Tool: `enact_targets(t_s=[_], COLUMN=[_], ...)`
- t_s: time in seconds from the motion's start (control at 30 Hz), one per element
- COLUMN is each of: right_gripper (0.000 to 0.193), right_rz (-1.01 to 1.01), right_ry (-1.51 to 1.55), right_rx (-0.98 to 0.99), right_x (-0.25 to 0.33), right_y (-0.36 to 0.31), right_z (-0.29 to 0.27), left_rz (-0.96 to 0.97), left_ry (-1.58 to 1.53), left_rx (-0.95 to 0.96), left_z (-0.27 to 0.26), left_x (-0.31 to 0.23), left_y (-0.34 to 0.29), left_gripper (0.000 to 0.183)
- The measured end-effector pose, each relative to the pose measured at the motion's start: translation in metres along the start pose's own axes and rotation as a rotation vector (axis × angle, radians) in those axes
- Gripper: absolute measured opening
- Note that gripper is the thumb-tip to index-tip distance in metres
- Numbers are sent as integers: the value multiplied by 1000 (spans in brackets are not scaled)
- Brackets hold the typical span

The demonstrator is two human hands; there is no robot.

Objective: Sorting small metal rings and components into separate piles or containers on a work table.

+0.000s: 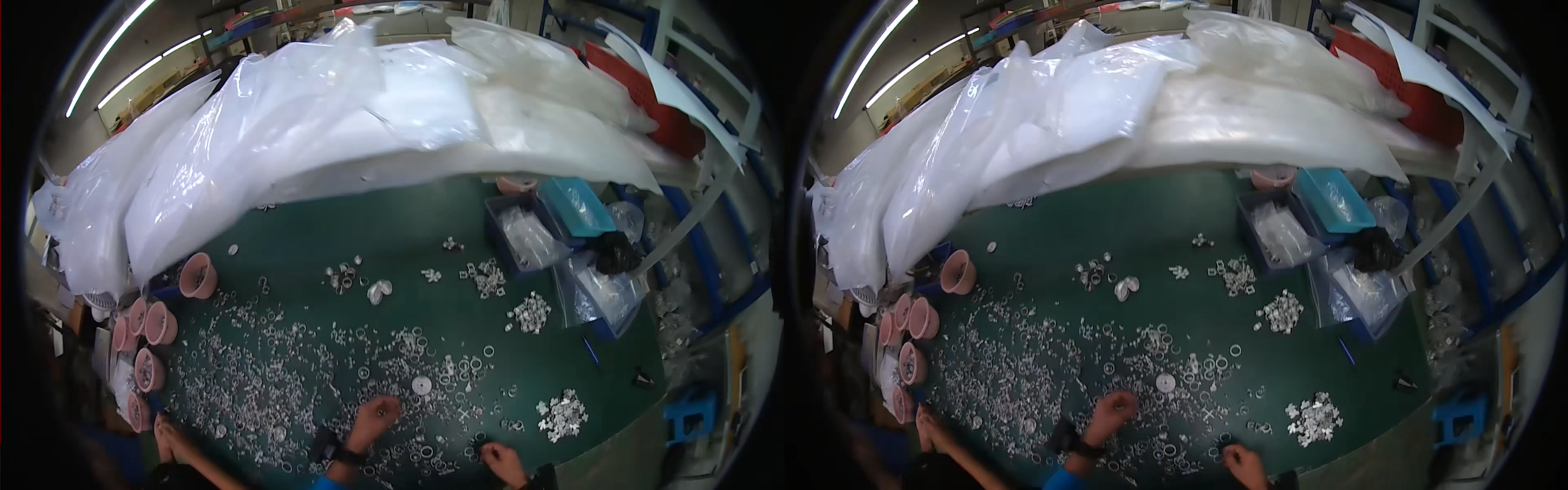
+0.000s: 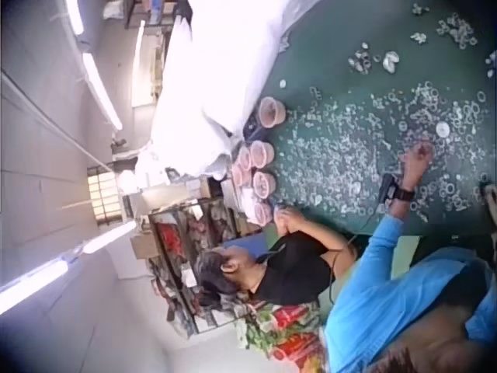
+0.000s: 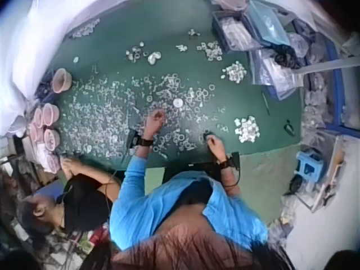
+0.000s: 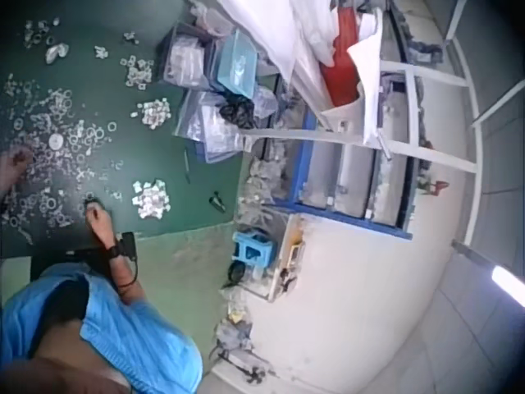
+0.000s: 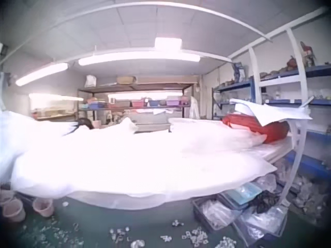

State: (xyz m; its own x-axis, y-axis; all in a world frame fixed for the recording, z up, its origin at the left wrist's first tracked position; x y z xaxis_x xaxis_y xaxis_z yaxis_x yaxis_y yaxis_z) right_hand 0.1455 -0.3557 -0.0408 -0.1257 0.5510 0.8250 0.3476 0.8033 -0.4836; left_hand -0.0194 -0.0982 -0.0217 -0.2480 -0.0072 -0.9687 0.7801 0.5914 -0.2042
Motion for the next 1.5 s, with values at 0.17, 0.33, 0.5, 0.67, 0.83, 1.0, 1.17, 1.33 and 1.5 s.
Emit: enact_targets(t_s=[0.17,0.33,0.5,0.67,0.83,1.0,1.17,1.33,1.5], right_gripper=[13,16,18,16,13,9,13,10,12], right_rz=[-32,-82,-113,-101,-116,-336,-578,-231,175], right_ry=[169,-1,-64,37,80,-148,-690,54,817], right_rx=[74,194,410,407,212,90,35,220,425], right_x=[-7,15,33,40,42,88,103,96,72], right_y=[5,26,40,53,81,123,145,132,116], right_z=[-34,-45,-12,7,7,45,71,54,57], left_rz=[-299,11,-22,-33,4,5,-143,-153,-196], left_ry=[-180,552,630,547,475,188,-138,-1437,-1490], left_rx=[-163,-319,-478,-604,-330,-461,-517,-491,-328], left_z=[84,139,136,106,101,83,77,70,70], left_x=[39,3,-12,6,32,30,52,34,38], left_y=[-97,-107,-93,-72,-66,-87,-92,-87,-76], left_gripper=[17,20,25,22,18,9,14,18,22])
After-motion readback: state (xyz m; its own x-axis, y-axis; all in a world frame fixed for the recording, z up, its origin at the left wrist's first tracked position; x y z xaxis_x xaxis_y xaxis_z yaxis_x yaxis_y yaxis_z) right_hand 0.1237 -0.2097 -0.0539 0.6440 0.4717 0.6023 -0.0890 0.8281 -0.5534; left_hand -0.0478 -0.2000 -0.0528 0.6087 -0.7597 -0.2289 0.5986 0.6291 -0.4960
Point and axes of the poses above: each hand's wrist, its own y-axis towards the middle knuckle, its own z-axis out of the palm, x = y × z, the point moved 5 cm from there along y, towards the middle knuckle, and after that the axes turned 11 degrees about x, right-handed, at the moved point
